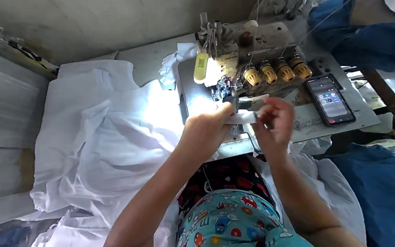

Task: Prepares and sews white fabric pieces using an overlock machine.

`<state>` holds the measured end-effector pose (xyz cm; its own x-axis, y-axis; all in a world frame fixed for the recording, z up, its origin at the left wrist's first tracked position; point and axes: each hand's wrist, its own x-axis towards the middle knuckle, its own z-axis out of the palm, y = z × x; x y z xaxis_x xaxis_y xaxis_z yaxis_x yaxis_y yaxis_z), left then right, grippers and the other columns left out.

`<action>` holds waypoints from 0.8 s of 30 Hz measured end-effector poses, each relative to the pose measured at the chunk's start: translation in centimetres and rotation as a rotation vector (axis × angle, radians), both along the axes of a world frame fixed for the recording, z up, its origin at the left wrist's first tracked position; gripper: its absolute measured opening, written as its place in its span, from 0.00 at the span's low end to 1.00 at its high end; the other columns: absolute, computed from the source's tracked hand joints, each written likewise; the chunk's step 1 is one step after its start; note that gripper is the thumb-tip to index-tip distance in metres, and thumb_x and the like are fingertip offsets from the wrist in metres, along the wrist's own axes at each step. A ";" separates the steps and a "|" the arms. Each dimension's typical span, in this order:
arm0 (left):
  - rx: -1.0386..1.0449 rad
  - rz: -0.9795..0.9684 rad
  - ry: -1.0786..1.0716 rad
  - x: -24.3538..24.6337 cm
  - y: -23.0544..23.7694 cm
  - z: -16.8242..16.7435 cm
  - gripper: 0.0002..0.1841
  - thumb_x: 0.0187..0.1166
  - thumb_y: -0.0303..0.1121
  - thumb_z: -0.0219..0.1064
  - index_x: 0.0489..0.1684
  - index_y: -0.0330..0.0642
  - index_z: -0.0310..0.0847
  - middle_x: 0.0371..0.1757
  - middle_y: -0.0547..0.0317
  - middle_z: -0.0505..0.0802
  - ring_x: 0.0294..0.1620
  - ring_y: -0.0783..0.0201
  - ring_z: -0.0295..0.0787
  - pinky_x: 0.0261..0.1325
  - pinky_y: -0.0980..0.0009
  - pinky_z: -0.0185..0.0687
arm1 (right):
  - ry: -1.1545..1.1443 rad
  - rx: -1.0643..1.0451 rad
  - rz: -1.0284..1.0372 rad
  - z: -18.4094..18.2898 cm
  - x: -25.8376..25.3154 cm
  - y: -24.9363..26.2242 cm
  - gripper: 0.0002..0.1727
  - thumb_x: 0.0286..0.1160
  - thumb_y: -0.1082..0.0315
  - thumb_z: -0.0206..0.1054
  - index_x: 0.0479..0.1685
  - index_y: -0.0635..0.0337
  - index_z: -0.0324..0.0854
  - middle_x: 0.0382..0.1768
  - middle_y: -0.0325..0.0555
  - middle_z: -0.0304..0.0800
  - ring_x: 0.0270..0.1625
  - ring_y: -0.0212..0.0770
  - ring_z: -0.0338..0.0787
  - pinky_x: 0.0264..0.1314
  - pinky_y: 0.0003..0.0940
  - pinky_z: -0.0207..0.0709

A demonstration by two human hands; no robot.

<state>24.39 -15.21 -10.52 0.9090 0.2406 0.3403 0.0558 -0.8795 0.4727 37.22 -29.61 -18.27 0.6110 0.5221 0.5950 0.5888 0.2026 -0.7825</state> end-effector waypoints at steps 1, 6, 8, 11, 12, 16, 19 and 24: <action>0.004 0.006 -0.044 -0.3 -0.2 1.1 0.05 0.72 0.28 0.71 0.41 0.42 0.88 0.33 0.56 0.89 0.30 0.59 0.88 0.30 0.61 0.83 | 0.061 0.089 0.011 0.0 -1.8 0.3 0.16 0.84 0.62 0.65 0.66 0.40 0.71 0.39 0.20 0.81 0.36 0.15 0.82 0.40 0.15 0.79; 0.202 0.122 -0.244 -3.1 1.9 6.9 0.09 0.80 0.28 0.66 0.50 0.36 0.88 0.43 0.48 0.93 0.39 0.60 0.90 0.38 0.67 0.82 | 0.358 -0.069 0.715 -1.6 -10.5 3.3 0.22 0.77 0.64 0.70 0.63 0.72 0.77 0.50 0.46 0.92 0.55 0.28 0.90 0.63 0.29 0.83; 0.292 0.263 -0.247 -5.3 5.4 8.5 0.11 0.83 0.31 0.63 0.54 0.34 0.86 0.45 0.46 0.93 0.40 0.64 0.85 0.43 0.70 0.77 | 0.461 -0.253 0.969 -1.7 -11.0 4.3 0.18 0.75 0.66 0.71 0.55 0.74 0.80 0.39 0.42 0.89 0.44 0.23 0.87 0.53 0.23 0.81; 0.271 0.548 -0.153 -10.9 11.9 7.7 0.20 0.87 0.40 0.60 0.60 0.29 0.82 0.50 0.36 0.92 0.46 0.55 0.89 0.53 0.60 0.82 | 0.681 -0.314 1.115 -2.6 -10.3 4.6 0.06 0.73 0.71 0.70 0.41 0.64 0.81 0.34 0.31 0.86 0.39 0.19 0.85 0.47 0.20 0.80; 0.213 0.637 -0.097 -13.0 13.5 6.6 0.21 0.87 0.39 0.61 0.62 0.25 0.78 0.53 0.30 0.89 0.48 0.46 0.88 0.55 0.52 0.81 | 0.773 -0.317 1.117 -2.8 -10.0 4.5 0.04 0.72 0.72 0.70 0.39 0.60 0.80 0.33 0.28 0.87 0.38 0.19 0.86 0.46 0.21 0.81; -0.089 0.857 0.180 -19.4 14.8 1.1 0.35 0.77 0.30 0.73 0.81 0.20 0.63 0.77 0.12 0.69 0.77 0.13 0.63 0.75 0.21 0.58 | 0.918 -0.382 1.153 -4.0 -9.1 4.0 0.03 0.71 0.70 0.69 0.38 0.52 0.82 0.32 0.24 0.89 0.35 0.18 0.86 0.42 0.19 0.79; -0.017 0.728 0.017 -19.9 12.3 -2.2 0.24 0.79 0.28 0.68 0.70 0.22 0.74 0.72 0.19 0.79 0.77 0.23 0.71 0.76 0.30 0.64 | 0.923 -0.433 1.231 -4.4 -8.7 3.3 0.03 0.71 0.67 0.71 0.38 0.49 0.83 0.31 0.23 0.90 0.34 0.18 0.87 0.39 0.17 0.80; -0.099 0.584 -0.054 -18.1 11.3 -4.6 0.13 0.82 0.24 0.58 0.56 0.25 0.84 0.57 0.34 0.91 0.61 0.43 0.89 0.68 0.48 0.80 | 0.811 -0.356 1.393 -4.2 -7.1 0.8 0.07 0.74 0.53 0.74 0.40 0.42 0.87 0.41 0.21 0.90 0.43 0.16 0.87 0.45 0.15 0.80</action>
